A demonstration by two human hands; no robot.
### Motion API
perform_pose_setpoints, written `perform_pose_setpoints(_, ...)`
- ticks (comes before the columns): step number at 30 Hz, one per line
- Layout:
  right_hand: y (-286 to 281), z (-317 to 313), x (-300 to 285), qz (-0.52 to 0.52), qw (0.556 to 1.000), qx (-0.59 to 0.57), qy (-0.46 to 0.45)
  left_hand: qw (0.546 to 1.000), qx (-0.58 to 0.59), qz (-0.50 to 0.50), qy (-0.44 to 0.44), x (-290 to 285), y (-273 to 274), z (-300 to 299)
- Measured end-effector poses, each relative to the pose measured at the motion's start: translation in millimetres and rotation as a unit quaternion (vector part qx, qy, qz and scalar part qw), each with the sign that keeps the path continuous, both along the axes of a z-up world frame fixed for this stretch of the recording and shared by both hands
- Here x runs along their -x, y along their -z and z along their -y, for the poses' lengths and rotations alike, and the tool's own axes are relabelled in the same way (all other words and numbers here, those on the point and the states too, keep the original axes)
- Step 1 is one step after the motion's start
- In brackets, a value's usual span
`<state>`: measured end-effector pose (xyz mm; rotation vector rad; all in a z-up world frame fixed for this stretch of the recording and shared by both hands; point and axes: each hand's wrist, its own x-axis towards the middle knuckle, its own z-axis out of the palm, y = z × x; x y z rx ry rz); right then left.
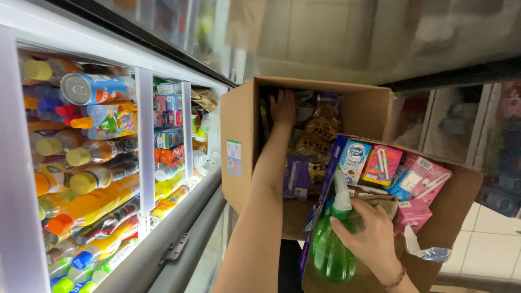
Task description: The person wipes the exterior of a commercial glass-door refrigerator with a cloth, moving from the upper shelves down to the lower door and side panels. They also handle a cardboard box and a spray bottle, placing them into the refrigerator.
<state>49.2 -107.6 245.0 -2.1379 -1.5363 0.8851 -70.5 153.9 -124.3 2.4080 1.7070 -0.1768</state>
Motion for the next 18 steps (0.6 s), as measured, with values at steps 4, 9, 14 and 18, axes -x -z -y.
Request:
perform_pose_setpoints(4,-3.3,-1.9,-0.8,0.021,0.999,0.033,-0.003,0.986,0.128,-0.096,0.042,-10.0,5.5,3.1)
perform_pose_setpoints(9,-0.1,0.2,2.4,0.03,0.998,-0.051,-0.016,0.975,0.209,-0.081,-0.007,-6.7,-59.1,32.1)
perform_pose_setpoints(14,5.5,12.1,-3.9,0.0,0.996,-0.078,-0.042,0.98,0.131,0.083,-0.127,30.3,-209.3,94.4)
perform_pose_setpoints(18,7.3,39.6,-3.2,-0.098,0.983,-0.147,-0.051,0.965,0.109,0.204,-0.121,72.3,-332.2,145.8)
